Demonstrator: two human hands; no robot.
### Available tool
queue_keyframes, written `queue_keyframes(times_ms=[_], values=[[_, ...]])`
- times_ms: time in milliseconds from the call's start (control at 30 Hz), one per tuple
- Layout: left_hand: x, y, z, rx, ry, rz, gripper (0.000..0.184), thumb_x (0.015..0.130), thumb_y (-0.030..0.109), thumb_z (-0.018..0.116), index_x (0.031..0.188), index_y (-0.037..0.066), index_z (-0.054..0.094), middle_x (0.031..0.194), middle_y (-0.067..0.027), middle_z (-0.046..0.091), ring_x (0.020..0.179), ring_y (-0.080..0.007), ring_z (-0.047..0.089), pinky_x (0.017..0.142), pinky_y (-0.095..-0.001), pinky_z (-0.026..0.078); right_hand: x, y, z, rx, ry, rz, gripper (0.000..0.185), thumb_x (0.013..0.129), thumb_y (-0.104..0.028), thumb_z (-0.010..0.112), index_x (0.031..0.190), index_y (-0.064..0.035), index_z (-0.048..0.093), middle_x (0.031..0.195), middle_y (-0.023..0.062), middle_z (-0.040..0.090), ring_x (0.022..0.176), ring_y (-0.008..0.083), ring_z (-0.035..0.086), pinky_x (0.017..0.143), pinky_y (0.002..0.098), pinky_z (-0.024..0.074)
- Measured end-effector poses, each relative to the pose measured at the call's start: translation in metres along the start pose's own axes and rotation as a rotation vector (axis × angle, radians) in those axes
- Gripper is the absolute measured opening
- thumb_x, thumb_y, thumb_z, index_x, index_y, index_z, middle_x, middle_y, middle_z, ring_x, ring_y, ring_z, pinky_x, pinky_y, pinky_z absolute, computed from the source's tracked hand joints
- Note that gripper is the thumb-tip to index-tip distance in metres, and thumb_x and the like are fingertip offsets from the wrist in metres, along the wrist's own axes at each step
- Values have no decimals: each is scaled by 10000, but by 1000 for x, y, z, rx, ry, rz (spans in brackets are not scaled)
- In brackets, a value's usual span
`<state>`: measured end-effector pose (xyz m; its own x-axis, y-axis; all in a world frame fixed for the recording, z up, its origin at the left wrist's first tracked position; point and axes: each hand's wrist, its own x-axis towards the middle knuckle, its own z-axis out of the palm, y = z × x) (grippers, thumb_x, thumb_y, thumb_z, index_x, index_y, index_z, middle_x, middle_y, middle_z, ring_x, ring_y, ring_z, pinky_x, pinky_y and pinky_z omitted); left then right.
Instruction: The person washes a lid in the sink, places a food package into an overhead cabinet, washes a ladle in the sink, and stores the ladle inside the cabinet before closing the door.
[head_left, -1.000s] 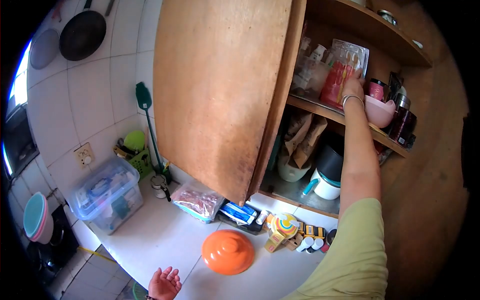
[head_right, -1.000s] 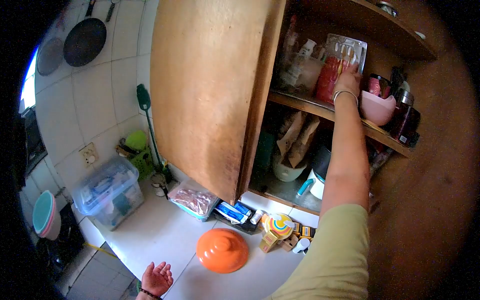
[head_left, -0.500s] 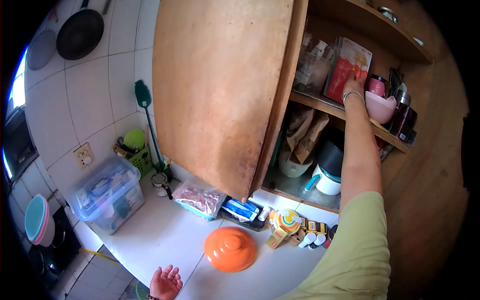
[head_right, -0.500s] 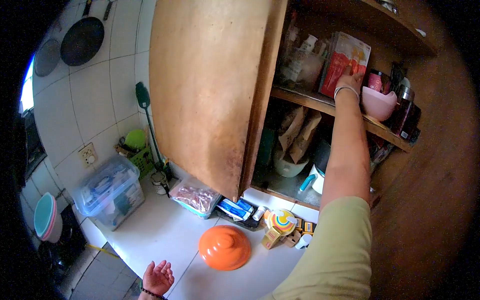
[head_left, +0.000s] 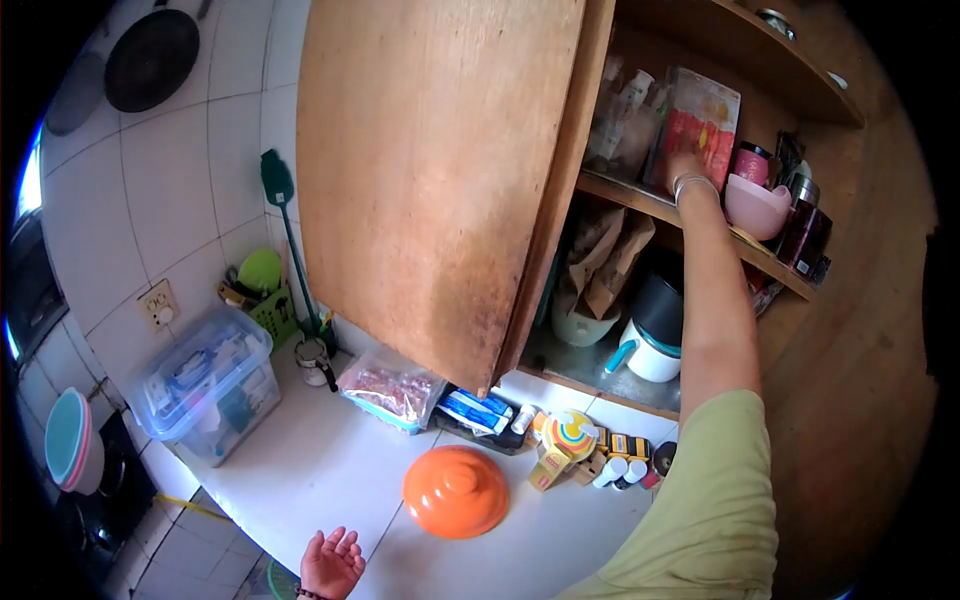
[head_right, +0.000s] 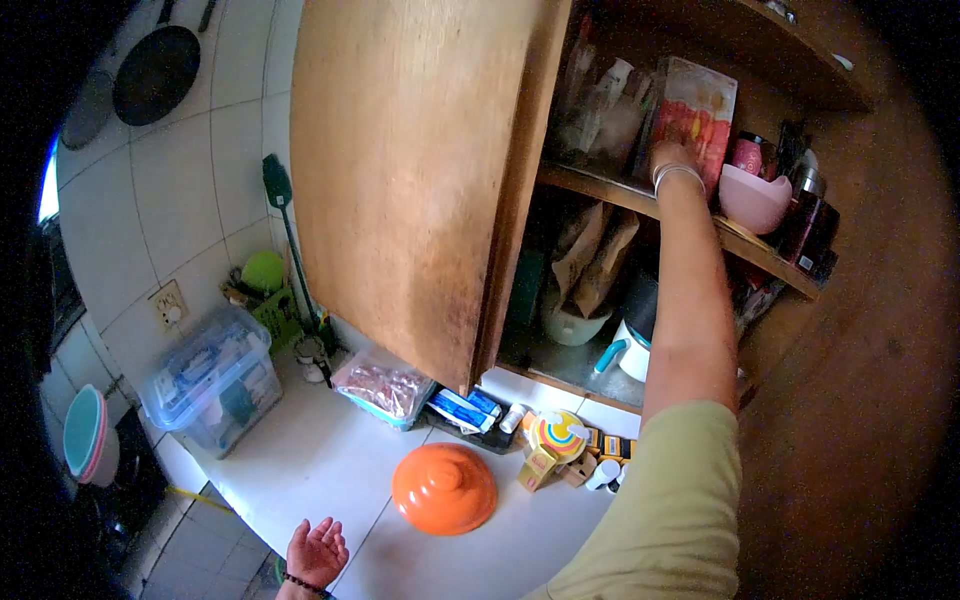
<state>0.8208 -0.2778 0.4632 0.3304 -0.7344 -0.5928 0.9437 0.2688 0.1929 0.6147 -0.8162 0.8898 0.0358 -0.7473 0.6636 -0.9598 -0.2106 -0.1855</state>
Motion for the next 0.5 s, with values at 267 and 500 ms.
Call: queue_keyframes(times_ms=[267, 500], values=[[-4, 2, -8, -21, -33, 2, 356, 790, 378, 436, 891, 57, 549, 849, -94, 585, 739, -212, 539, 654, -327, 429, 18, 21, 24, -10, 35, -248, 570, 624, -15, 593, 1163, -111, 434, 1318, 198, 139, 1157, 336, 293, 937, 327, 308], [-4, 4, -9, -32, -86, -5, 352, 796, 373, 426, 886, 56, 551, 844, -95, 587, 727, -218, 541, 649, -328, 433, -19, 12, -18, 86, 79, -346, 613, 612, -116, 647, 1169, -54, 398, 1270, 234, 224, 1140, 348, 306, 936, 333, 299]])
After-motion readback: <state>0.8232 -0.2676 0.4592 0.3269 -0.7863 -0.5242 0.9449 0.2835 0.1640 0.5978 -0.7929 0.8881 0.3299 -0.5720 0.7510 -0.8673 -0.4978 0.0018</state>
